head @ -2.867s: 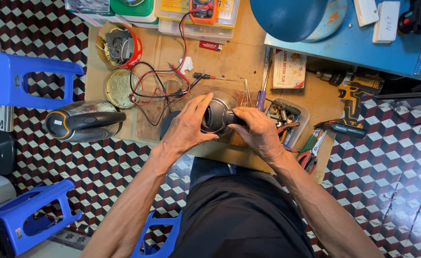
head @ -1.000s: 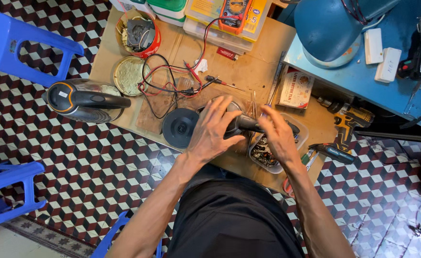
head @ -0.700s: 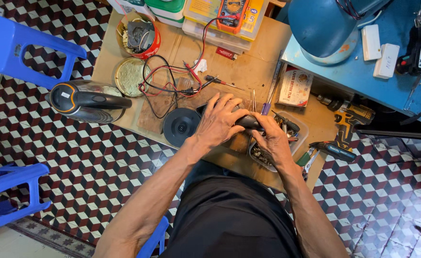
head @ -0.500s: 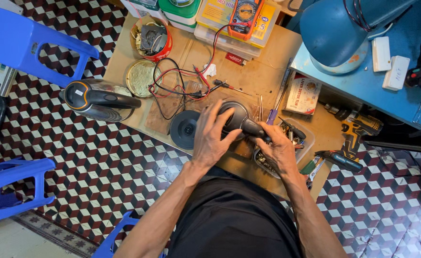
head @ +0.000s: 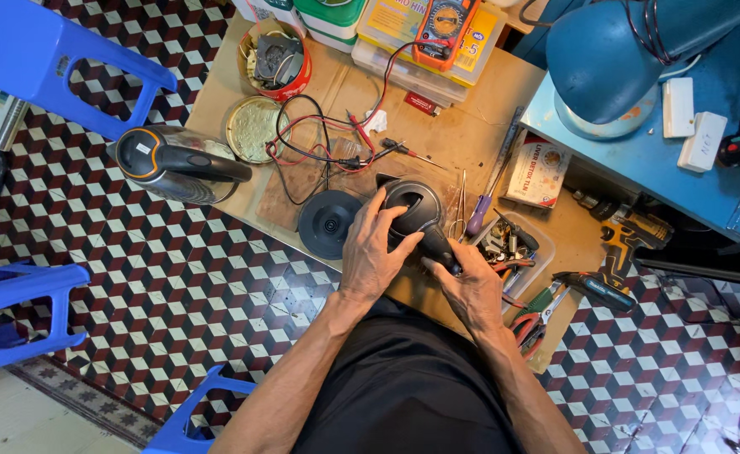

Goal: The person uses a cordless drill to remove screws from the base of an electric kettle, then disassembles the kettle by separating the base from the body. The person continues to remove internal components and wires from the kettle base.

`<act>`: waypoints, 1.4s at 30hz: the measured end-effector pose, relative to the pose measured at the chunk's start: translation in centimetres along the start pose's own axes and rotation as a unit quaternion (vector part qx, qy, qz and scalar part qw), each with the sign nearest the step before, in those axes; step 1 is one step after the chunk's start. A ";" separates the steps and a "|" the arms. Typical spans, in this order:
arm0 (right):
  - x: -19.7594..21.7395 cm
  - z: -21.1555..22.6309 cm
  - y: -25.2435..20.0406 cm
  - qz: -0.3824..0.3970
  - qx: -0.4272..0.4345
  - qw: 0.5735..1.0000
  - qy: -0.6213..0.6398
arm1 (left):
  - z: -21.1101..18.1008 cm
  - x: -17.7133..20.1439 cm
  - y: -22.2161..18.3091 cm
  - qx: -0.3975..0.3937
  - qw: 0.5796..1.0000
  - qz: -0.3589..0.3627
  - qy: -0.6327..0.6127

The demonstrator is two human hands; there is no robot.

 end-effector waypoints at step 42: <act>0.3 0.6 -0.2 0.000 -0.006 1.000 -0.016 | -0.1 -0.2 -0.2 0.021 0.998 0.050 0.017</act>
Point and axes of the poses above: each hand's wrist, its own y-axis towards the middle knuckle, its own x-axis out of the back of the hand, z = x × y, the point moved 6 cm from there along y, towards the middle knuckle, and after that the axes turned 3 degrees about -x, right-handed, at the moved point
